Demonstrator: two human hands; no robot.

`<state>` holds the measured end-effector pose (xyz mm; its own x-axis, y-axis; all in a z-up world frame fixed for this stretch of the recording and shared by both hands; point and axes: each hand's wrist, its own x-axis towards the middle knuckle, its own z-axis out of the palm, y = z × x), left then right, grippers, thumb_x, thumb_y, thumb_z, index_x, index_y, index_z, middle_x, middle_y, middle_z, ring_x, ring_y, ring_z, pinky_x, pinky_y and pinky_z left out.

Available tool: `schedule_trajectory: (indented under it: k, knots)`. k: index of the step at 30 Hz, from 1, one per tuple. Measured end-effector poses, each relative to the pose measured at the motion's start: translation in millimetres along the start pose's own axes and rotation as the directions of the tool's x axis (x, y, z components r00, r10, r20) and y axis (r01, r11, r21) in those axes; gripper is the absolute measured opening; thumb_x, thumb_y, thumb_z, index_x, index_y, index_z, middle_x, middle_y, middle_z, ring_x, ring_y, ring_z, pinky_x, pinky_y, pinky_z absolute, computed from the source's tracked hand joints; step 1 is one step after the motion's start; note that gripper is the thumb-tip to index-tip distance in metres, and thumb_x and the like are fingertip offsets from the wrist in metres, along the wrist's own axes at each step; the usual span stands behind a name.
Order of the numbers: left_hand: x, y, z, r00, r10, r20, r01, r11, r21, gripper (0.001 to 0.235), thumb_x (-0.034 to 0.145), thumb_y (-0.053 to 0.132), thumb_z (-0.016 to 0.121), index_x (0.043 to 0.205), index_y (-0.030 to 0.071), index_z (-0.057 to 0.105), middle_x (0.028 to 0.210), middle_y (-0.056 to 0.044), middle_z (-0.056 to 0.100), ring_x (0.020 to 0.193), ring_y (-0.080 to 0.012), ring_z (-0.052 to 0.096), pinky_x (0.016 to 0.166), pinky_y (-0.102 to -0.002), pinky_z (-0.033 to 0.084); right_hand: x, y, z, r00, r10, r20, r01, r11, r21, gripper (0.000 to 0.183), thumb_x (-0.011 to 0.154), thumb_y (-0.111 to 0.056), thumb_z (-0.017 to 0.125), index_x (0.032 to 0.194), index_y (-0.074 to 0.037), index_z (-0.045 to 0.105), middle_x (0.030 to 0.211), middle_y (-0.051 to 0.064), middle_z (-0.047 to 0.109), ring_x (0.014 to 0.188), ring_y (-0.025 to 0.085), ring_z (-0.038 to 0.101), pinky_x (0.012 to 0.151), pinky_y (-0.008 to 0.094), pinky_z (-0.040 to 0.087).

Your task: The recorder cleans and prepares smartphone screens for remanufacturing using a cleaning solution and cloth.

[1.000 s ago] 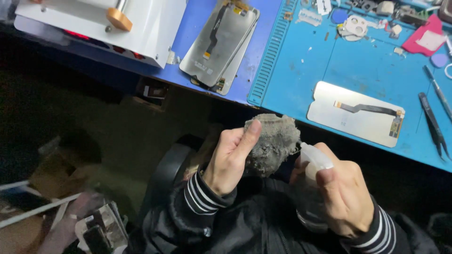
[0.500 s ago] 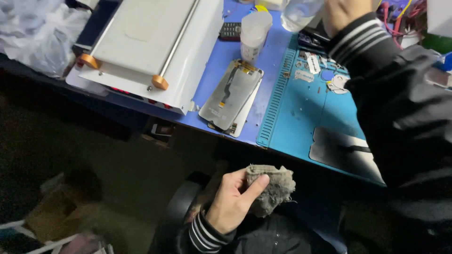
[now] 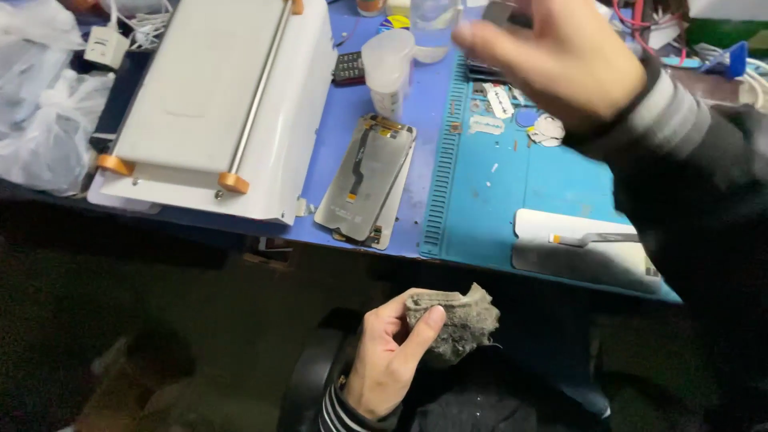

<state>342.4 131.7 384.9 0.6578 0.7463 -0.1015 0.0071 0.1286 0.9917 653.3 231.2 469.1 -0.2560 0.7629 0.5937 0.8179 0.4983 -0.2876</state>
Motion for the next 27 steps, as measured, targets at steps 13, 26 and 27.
schedule_trajectory:
  k: [13,26,27]
  knots:
    - [26.7,4.0,71.1,0.969,0.074,0.236,-0.143,0.946,0.291,0.02,0.095,0.029,0.069,0.09,0.011,0.063,0.072,0.003,0.066,0.058,-0.0094,0.058,0.058,-0.027,0.05,-230.1,-172.4,4.7,0.682,0.71,0.174,-0.723,0.62,0.305,0.014,0.086,-0.023,0.076,0.096,-0.014,0.076,0.078,-0.007,0.08,0.058,0.003,0.07,0.054,0.019,0.054]
    - [24.3,-59.0,128.8,0.904,-0.148,0.4,0.226,0.962,-0.155,0.025,0.106,0.031,0.053,0.086,0.015,0.053,0.077,0.007,0.047,0.072,-0.0056,0.041,0.068,-0.026,0.038,-256.8,-188.2,-3.7,0.478,0.878,0.034,-0.626,0.313,0.714,0.027,0.092,-0.029,0.064,0.072,-0.01,0.065,0.128,0.017,0.068,0.103,0.021,0.067,0.089,0.034,0.051]
    - [21.7,-61.0,130.8,0.903,-0.157,0.4,0.234,0.96,-0.151,0.025,0.106,0.031,0.053,0.086,0.015,0.053,0.077,0.007,0.047,0.072,-0.0056,0.041,0.068,-0.026,0.038,-256.7,-186.8,-1.3,0.473,0.88,0.039,-0.626,0.305,0.718,0.027,0.092,-0.029,0.064,0.072,-0.01,0.065,0.128,0.017,0.068,0.103,0.021,0.067,0.089,0.034,0.051]
